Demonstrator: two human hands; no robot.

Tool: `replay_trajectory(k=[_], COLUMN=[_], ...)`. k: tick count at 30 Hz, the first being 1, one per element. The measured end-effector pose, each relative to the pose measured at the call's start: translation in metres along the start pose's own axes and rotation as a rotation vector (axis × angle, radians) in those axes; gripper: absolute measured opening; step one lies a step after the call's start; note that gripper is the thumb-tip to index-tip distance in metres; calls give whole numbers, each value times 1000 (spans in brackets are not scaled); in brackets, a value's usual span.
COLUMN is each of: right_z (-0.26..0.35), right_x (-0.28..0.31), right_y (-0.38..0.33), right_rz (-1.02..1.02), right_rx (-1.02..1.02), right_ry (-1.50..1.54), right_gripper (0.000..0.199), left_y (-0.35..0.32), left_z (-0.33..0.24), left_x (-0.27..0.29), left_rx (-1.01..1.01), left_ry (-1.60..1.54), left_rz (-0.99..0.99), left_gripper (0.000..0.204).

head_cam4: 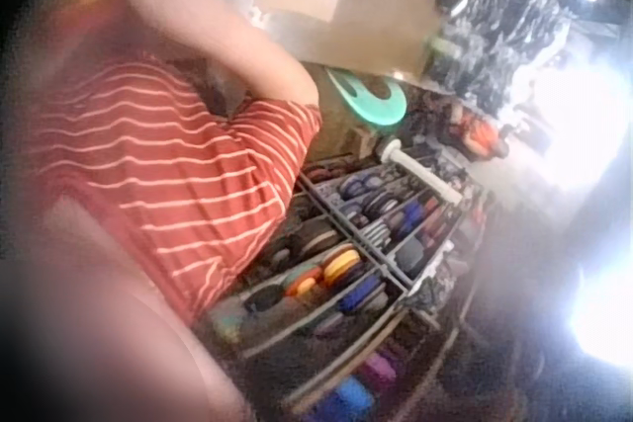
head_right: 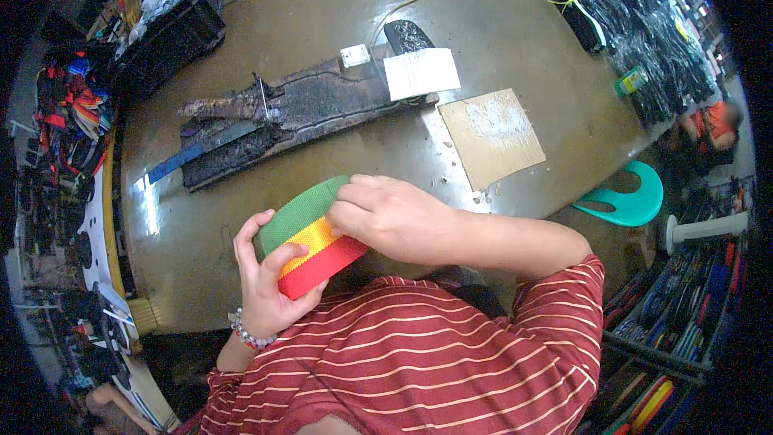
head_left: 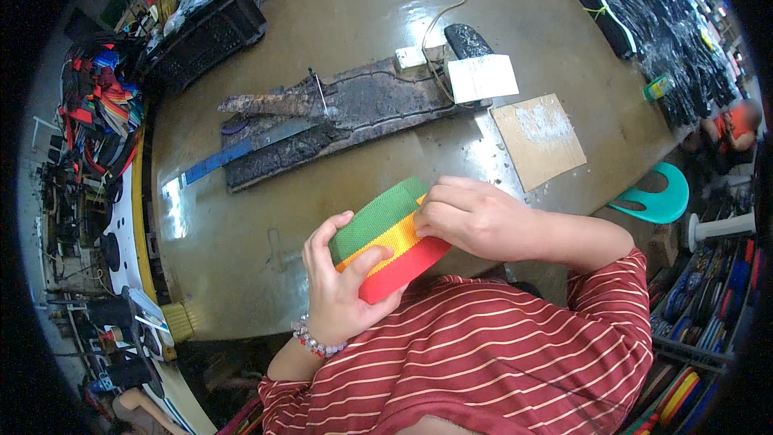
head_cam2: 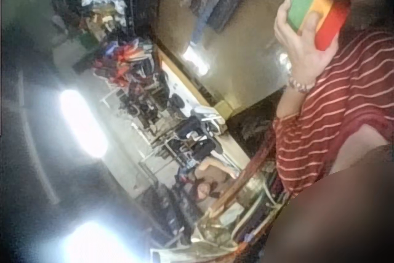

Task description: The person folds and aligns a black and white striped strap on a workbench. They then retrieve a pair of scissors, cut a yellow ribbon, and tie it around the folded strap. Finally, they unroll a multicolored strap and place a paper template on it.

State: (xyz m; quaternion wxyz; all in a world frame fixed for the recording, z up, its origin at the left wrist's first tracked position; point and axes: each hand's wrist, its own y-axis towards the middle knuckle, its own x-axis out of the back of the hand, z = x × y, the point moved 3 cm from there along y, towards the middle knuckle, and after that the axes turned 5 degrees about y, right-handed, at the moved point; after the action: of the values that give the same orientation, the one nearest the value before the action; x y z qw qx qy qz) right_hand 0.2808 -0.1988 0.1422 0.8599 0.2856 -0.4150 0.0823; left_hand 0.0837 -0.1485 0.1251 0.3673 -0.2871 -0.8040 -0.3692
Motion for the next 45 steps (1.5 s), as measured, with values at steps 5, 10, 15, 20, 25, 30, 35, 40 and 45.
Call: replay_trajectory(k=[5,10,15,20,25,30,35,40,45], right_z=[-57,-174,-214,-141,-54,-27,-18,-92,-237], right_x=[50,90,83,70,-62,-93,-26,70,134], right_y=[30,52,61,43,11,-6,-132,-234,-211], right_rz=[-116,-165,-55,-75,233,-102,-399,-805,-1771], right_rx=[-395,-379,-574,-452,-83,-350,-1027,-1141,-1000], right_ry=[199,-752,-724,-506,655,641,1426,1173,833], right_gripper=[10,11,15,85,119,91,69,65,65], left_y=[-2,0,-2,-23,-52,-64,-58,-20,83], left_z=[3,3,5,31,98,121,66,5,-50], left_x=[1,3,4,-3,-12,-40,-78,-131,-215], left_rx=[12,-28,13,32,116,682,676,737,496], left_ry=[-42,-13,-62,-140,-903,-1618,-1609,-1709,-1334], left_rz=[13,45,8,-97,-472,-428,-121,309,344], left_gripper=[51,56,54,52,51,60,62,43,37])
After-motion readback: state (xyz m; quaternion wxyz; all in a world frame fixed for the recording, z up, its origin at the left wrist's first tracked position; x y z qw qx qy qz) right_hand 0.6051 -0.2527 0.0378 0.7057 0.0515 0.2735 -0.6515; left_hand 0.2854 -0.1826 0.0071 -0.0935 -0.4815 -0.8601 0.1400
